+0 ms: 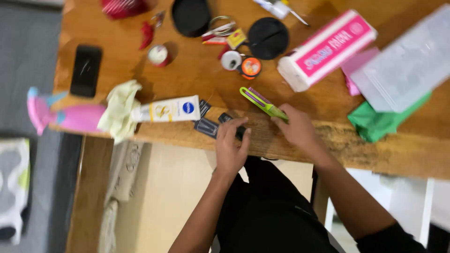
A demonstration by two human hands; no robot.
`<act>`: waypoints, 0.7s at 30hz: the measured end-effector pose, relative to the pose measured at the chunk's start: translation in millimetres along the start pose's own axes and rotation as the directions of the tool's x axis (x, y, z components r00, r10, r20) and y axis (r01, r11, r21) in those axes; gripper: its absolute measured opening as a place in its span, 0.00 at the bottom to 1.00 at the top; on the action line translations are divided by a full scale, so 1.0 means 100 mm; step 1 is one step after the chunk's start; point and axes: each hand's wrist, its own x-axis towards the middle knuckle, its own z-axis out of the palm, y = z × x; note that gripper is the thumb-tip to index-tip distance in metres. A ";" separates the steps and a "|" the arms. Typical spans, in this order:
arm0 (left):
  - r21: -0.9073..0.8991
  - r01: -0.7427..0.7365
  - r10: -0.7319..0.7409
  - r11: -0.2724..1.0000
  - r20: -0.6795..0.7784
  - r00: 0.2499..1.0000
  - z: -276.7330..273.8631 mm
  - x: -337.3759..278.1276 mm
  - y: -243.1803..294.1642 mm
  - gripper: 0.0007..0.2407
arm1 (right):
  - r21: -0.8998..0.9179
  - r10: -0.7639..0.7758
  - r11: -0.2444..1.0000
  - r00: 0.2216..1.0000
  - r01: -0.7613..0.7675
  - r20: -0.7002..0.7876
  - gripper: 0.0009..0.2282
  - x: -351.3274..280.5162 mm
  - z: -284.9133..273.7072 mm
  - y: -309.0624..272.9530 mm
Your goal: The person organizes a cluttered wooden table by placing various items into a white drawer. They pick up a white cloth, a green comb, a black remote, a tape measure, a pink box, a green package, a pink plastic bag, and a clear plastic container, arranging them inside the drawer.
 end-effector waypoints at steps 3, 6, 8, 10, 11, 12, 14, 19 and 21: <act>-0.298 0.268 -0.210 0.916 0.213 0.954 0.12 0.13 0.11 0.20 | 0.411 0.208 0.877 0.968 -0.248 0.141 0.12 -0.39 -0.43 -0.26; -0.572 0.553 -0.290 0.606 0.488 0.823 0.40 0.07 0.02 0.32 | 0.439 0.321 0.813 0.923 -0.384 0.213 0.11 -0.82 -0.56 -0.40; -0.562 0.758 -0.342 0.331 0.678 0.651 0.63 -0.05 -0.13 0.17 | 0.572 0.337 0.713 0.914 -0.405 0.227 0.13 -1.12 -0.55 -0.53; -0.540 0.756 -0.223 0.370 0.738 0.637 0.59 -0.08 -0.10 0.15 | 0.611 0.475 0.611 0.851 -0.503 0.225 0.13 -1.43 -0.53 -0.61; -0.547 0.738 -0.144 0.396 0.757 0.638 0.57 -0.11 -0.08 0.13 | 0.631 0.557 0.521 0.789 -0.575 0.260 0.13 -1.59 -0.51 -0.65; -0.524 0.753 -0.108 0.399 0.788 0.605 0.60 -0.15 -0.06 0.13 | 0.648 0.597 0.489 0.766 -0.584 0.240 0.13 -1.80 -0.36 -0.55; -0.474 0.818 -0.207 0.327 0.809 0.551 0.69 -0.23 0.01 0.16 | 0.873 0.581 0.309 0.801 -0.377 0.140 0.13 -2.22 -0.06 -0.35; -0.532 0.760 -0.166 0.374 0.767 0.619 0.62 -0.32 0.61 0.13 | 0.965 0.809 0.042 0.575 -0.258 0.118 0.12 -2.93 0.03 -0.42; -0.594 0.694 -0.094 0.406 0.728 0.679 0.63 -0.53 0.91 0.12 | 0.978 0.869 -0.009 0.483 -0.210 0.112 0.11 -3.19 0.09 -0.41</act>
